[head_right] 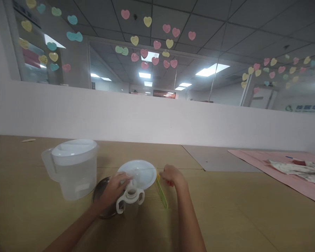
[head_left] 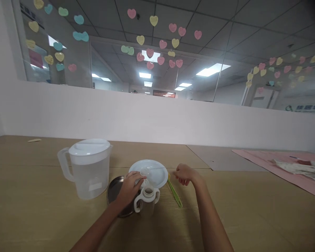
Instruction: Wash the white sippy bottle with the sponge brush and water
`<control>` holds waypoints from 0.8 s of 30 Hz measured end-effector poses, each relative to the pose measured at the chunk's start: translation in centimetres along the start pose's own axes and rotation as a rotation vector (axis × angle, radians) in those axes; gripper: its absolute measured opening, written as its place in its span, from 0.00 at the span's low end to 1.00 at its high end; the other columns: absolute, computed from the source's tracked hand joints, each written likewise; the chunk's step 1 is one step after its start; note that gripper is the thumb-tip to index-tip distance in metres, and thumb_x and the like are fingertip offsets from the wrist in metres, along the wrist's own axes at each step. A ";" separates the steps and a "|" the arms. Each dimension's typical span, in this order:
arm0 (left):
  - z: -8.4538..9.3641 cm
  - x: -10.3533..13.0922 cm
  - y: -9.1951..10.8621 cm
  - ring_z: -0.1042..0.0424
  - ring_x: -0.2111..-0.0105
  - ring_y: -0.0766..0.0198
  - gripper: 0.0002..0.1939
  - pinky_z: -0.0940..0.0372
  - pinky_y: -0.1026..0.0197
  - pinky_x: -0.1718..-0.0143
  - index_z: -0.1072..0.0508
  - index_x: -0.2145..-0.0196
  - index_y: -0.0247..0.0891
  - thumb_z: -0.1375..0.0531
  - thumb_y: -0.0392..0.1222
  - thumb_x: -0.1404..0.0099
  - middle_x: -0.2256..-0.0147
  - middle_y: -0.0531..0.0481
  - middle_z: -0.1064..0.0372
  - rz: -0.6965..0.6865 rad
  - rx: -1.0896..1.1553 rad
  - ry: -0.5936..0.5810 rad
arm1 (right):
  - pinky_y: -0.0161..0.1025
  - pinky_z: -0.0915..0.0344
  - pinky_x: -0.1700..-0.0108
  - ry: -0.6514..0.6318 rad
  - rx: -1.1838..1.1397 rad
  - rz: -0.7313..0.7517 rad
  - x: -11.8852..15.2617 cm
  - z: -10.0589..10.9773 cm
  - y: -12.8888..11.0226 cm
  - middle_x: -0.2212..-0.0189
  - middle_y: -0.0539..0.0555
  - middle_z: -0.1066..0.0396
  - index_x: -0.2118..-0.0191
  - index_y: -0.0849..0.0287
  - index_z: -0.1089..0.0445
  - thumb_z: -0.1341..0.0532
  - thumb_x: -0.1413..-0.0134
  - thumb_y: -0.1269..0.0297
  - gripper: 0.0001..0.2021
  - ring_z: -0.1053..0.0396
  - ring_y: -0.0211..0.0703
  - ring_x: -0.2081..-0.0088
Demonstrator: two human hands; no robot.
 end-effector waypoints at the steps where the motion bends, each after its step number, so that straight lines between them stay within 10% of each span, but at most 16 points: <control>1: 0.2 0.3 -0.3 0.34 0.57 0.58 0.14 0.42 0.55 0.53 0.25 0.64 0.42 0.49 0.46 0.40 0.60 0.48 0.28 0.019 0.045 0.039 | 0.36 0.38 0.80 -0.004 0.038 -0.027 0.1 -0.7 0.4 0.84 0.57 0.33 0.79 0.65 0.34 0.46 0.52 0.65 0.11 0.35 0.40 0.84; 11: 0.1 2.3 -2.4 0.29 0.64 0.60 0.10 0.37 0.61 0.61 0.30 0.73 0.38 0.44 0.48 0.44 0.68 0.50 0.27 0.274 0.367 0.224 | 0.39 0.38 0.65 0.255 0.366 -0.163 -0.4 -5.8 3.0 0.59 0.62 0.30 0.61 0.63 0.31 0.45 0.55 0.71 0.13 0.31 0.51 0.57; 19: 0.3 2.7 -4.3 0.28 0.61 0.56 0.15 0.36 0.57 0.57 0.26 0.67 0.35 0.39 0.48 0.49 0.63 0.44 0.26 0.452 0.580 0.301 | 0.35 0.46 0.74 0.514 0.186 -0.242 1.7 -1.3 5.9 0.68 0.62 0.28 0.61 0.62 0.35 0.56 0.43 0.67 0.14 0.30 0.47 0.67; 24: 0.9 2.8 -4.0 0.28 0.61 0.55 0.15 0.36 0.56 0.57 0.25 0.67 0.34 0.37 0.46 0.52 0.64 0.44 0.26 0.473 0.717 0.359 | 0.33 0.47 0.74 0.841 -0.009 0.021 4.3 0.1 1.6 0.71 0.57 0.28 0.62 0.59 0.34 0.62 0.39 0.58 0.21 0.31 0.42 0.71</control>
Point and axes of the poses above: each hand's wrist, its own x-axis away from the middle knuckle, its own z-axis out of the back of the hand, y = z × x, the point moved 8 cm from there along -x, towards the middle knuckle
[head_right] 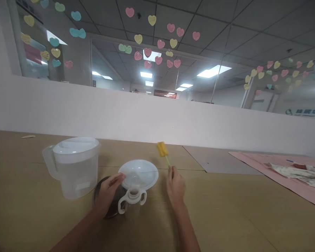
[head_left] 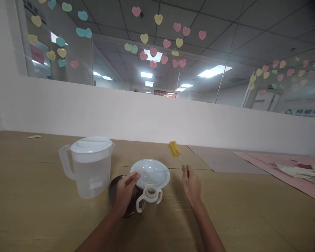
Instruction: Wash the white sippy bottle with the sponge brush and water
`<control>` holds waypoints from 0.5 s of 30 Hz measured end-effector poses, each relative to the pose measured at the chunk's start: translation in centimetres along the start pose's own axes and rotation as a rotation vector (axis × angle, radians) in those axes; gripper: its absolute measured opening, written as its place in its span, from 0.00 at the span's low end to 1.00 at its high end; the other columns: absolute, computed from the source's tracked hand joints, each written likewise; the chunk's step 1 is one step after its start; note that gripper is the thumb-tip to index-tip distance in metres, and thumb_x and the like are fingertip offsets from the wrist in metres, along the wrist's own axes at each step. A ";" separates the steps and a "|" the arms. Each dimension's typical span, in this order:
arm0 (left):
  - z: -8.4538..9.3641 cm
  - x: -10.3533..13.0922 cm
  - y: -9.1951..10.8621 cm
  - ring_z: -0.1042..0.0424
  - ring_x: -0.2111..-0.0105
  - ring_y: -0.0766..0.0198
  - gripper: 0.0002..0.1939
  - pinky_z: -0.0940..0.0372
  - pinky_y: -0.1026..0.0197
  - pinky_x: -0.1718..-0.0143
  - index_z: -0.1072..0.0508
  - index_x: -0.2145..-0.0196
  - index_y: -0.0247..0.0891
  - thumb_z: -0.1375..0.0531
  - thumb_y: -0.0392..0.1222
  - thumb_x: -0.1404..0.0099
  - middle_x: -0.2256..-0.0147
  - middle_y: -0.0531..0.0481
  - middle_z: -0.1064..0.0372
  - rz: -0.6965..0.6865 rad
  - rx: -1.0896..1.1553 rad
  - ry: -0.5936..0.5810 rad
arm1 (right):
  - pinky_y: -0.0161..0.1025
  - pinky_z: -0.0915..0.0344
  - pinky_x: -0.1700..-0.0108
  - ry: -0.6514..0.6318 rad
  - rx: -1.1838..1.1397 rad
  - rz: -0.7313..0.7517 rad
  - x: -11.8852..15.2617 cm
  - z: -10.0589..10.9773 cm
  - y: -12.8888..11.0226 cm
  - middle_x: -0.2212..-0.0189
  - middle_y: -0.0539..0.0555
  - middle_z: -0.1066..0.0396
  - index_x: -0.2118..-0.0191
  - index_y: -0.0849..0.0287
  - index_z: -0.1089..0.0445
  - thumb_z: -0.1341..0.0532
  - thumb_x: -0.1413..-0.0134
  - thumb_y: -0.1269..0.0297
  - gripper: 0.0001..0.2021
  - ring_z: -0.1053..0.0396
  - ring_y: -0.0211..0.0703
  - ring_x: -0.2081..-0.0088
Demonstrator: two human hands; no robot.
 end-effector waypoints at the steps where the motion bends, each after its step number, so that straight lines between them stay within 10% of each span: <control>1: 0.0 0.0 0.2 0.28 0.61 0.56 0.15 0.36 0.57 0.57 0.25 0.67 0.34 0.37 0.46 0.52 0.64 0.44 0.25 0.002 0.015 0.000 | 0.32 0.46 0.73 -0.016 -0.066 0.100 0.5 -0.4 -1.6 0.71 0.56 0.28 0.64 0.59 0.33 0.62 0.39 0.56 0.23 0.32 0.41 0.71; 5: -0.4 0.1 0.6 0.28 0.62 0.55 0.15 0.36 0.56 0.58 0.25 0.68 0.33 0.37 0.47 0.52 0.65 0.44 0.26 0.005 0.038 -0.055 | 0.30 0.47 0.71 -0.155 -0.127 0.451 3.1 -2.7 -6.6 0.71 0.54 0.27 0.69 0.58 0.29 0.56 0.40 0.54 0.22 0.32 0.38 0.70; 15: -0.3 -0.2 0.4 0.29 0.67 0.61 0.15 0.35 0.60 0.61 0.26 0.70 0.33 0.37 0.47 0.52 0.69 0.46 0.26 0.057 0.168 -0.046 | 0.30 0.45 0.69 -0.035 -0.112 0.472 3.6 -2.9 -5.9 0.70 0.56 0.27 0.63 0.58 0.27 0.55 0.39 0.55 0.21 0.32 0.37 0.70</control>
Point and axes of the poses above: each hand's wrist, its own x-axis away from the middle knuckle, its own z-axis out of the back of the hand, y = z × x, the point moved 8 cm from there along -x, towards the middle knuckle
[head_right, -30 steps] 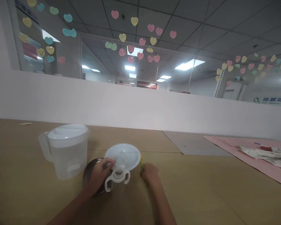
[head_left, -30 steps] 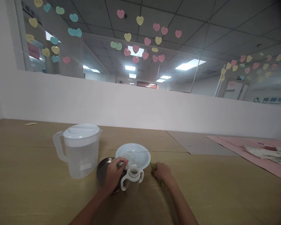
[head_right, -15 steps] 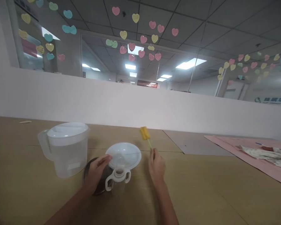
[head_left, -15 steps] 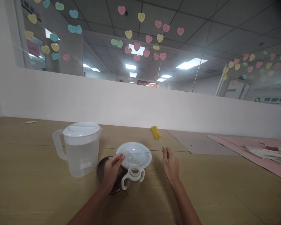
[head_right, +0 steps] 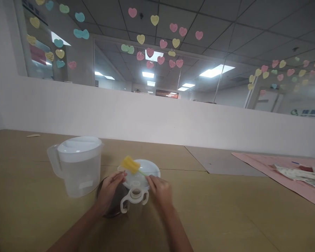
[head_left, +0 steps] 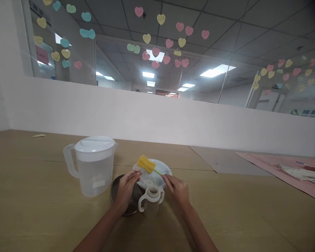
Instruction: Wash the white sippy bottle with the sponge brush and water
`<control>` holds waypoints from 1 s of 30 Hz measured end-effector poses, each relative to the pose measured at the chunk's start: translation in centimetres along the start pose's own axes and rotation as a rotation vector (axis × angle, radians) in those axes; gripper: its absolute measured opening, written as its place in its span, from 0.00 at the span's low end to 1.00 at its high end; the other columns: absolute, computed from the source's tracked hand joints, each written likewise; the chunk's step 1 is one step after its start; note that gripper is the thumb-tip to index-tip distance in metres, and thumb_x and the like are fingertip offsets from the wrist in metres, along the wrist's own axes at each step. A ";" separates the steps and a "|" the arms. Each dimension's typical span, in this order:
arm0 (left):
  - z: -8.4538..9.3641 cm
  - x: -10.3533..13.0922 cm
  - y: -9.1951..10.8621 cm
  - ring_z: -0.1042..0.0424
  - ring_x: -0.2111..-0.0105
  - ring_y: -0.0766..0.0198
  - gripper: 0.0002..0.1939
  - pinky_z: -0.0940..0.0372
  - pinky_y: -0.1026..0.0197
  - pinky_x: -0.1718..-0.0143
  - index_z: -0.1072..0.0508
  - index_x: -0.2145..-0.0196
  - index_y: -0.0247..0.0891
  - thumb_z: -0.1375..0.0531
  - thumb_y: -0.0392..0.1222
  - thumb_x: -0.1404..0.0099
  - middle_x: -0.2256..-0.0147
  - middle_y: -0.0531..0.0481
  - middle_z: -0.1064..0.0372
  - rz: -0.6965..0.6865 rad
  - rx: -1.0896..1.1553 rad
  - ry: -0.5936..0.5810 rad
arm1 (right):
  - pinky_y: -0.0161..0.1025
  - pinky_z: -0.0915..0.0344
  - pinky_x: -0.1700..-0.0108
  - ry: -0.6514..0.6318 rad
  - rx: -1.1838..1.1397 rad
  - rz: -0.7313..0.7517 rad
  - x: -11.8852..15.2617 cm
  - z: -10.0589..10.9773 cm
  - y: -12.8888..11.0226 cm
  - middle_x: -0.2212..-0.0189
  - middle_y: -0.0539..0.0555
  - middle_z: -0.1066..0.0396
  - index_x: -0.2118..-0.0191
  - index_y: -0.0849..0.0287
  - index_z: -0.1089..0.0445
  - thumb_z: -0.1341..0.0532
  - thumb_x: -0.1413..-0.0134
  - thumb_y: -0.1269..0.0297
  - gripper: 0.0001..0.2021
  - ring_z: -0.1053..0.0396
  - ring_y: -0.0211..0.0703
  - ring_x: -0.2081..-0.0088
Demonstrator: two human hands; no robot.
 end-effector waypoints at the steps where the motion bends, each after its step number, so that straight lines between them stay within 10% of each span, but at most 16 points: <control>1: 0.2 -0.1 -0.2 0.29 0.67 0.61 0.16 0.35 0.60 0.60 0.26 0.68 0.33 0.37 0.47 0.53 0.67 0.46 0.27 0.016 0.029 0.012 | 0.30 0.45 0.69 -0.016 -0.008 0.021 0.0 -0.1 -0.2 0.71 0.55 0.27 0.64 0.58 0.27 0.55 0.40 0.55 0.21 0.32 0.37 0.71; 17: 0.9 -1.4 -1.4 0.32 0.55 0.62 0.06 0.34 0.62 0.57 0.31 0.64 0.37 0.45 0.38 0.40 0.57 0.46 0.31 0.190 0.377 0.001 | 0.30 0.51 0.74 -0.189 0.106 0.068 0.2 -2.4 0.1 0.79 0.53 0.30 0.80 0.59 0.31 0.48 0.44 0.53 0.21 0.36 0.35 0.76; 30: 0.9 -1.8 0.2 0.30 0.63 0.66 0.03 0.35 0.64 0.60 0.33 0.70 0.38 0.46 0.39 0.42 0.68 0.50 0.31 0.128 0.383 -0.028 | 0.31 0.54 0.75 -0.187 0.231 0.036 0.0 -2.3 0.6 0.78 0.54 0.29 0.79 0.60 0.32 0.50 0.43 0.53 0.21 0.35 0.36 0.76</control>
Point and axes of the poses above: each hand's wrist, its own x-axis away from the middle knuckle, its own z-axis out of the back of the hand, y = z × x, the point moved 8 cm from there along -x, towards the middle knuckle
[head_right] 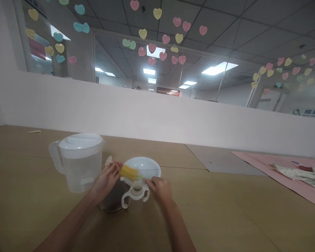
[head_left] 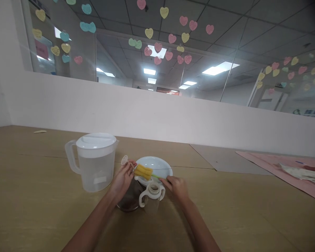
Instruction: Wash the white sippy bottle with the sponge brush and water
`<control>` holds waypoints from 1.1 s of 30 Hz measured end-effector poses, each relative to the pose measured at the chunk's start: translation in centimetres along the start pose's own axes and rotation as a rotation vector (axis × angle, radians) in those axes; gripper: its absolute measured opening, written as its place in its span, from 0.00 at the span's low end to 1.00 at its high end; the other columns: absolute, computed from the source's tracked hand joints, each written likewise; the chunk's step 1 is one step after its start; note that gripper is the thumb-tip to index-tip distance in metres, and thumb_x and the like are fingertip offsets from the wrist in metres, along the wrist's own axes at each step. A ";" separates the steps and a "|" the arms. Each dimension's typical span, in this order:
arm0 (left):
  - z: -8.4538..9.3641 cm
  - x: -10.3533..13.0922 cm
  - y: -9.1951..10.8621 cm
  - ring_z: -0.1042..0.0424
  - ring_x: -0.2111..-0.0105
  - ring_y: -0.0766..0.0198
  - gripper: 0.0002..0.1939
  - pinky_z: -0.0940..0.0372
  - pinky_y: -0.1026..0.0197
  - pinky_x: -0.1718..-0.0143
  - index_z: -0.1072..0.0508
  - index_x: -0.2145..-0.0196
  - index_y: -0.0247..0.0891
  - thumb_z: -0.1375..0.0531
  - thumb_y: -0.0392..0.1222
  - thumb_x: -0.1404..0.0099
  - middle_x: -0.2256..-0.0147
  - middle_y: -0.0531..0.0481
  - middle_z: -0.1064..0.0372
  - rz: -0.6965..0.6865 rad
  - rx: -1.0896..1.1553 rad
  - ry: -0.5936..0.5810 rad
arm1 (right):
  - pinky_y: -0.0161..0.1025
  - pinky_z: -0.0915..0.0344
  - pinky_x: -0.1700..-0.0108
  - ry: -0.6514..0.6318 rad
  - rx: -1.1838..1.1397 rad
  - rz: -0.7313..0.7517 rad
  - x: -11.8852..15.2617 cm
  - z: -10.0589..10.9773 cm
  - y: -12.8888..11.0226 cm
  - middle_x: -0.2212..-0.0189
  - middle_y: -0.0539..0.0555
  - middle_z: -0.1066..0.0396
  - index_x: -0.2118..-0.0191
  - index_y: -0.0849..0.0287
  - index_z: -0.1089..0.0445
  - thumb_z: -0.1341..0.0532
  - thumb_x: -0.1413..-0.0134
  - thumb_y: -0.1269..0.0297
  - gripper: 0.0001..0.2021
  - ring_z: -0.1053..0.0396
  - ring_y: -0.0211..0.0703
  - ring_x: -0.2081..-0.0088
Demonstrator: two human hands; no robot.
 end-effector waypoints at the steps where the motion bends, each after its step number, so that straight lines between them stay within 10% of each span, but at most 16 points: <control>1: 0.3 0.0 0.4 0.30 0.66 0.66 0.06 0.34 0.64 0.64 0.33 0.68 0.37 0.45 0.41 0.43 0.71 0.51 0.32 -0.050 -0.111 0.014 | 0.31 0.54 0.75 0.022 0.005 -0.045 0.0 0.2 0.5 0.78 0.54 0.29 0.78 0.60 0.32 0.51 0.42 0.53 0.21 0.35 0.36 0.76; 6: 2.2 0.3 2.0 0.34 0.81 0.65 0.18 0.40 0.63 0.77 0.41 0.58 0.37 0.46 0.47 0.44 0.78 0.57 0.36 -0.271 -0.773 0.149 | 0.32 0.53 0.75 0.112 -0.035 -0.260 0.3 0.9 3.2 0.75 0.53 0.28 0.63 0.58 0.30 0.52 0.43 0.63 0.14 0.34 0.39 0.75; 15: 2.5 0.2 1.4 0.30 0.71 0.59 0.08 0.44 0.62 0.72 0.37 0.67 0.37 0.54 0.40 0.38 0.73 0.46 0.31 -0.287 -1.761 0.095 | 0.31 0.46 0.71 0.182 -0.121 -0.213 0.3 0.8 2.6 0.64 0.56 0.31 0.57 0.60 0.31 0.54 0.44 0.69 0.16 0.33 0.39 0.67; 22: 2.8 0.1 0.3 0.29 0.68 0.54 0.14 0.41 0.59 0.70 0.33 0.62 0.34 0.56 0.39 0.36 0.70 0.40 0.29 -0.128 -2.050 0.023 | 0.34 0.40 0.67 0.347 -0.280 -0.143 0.5 1.5 2.7 0.69 0.57 0.30 0.61 0.61 0.28 0.52 0.43 0.63 0.16 0.32 0.40 0.68; 33: 1.4 0.8 0.8 0.30 0.66 0.51 0.19 0.41 0.56 0.69 0.29 0.67 0.34 0.58 0.41 0.36 0.68 0.39 0.29 -0.270 -2.077 -0.002 | 0.37 0.36 0.63 0.557 -0.713 -0.316 1.2 2.5 4.5 0.68 0.57 0.27 0.66 0.62 0.29 0.42 0.54 0.54 0.16 0.30 0.44 0.67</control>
Point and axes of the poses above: each hand's wrist, its own x-axis away from the middle knuckle, its own z-axis out of the back of the hand, y = z × x, the point moved 8 cm from there along -x, towards the middle knuckle
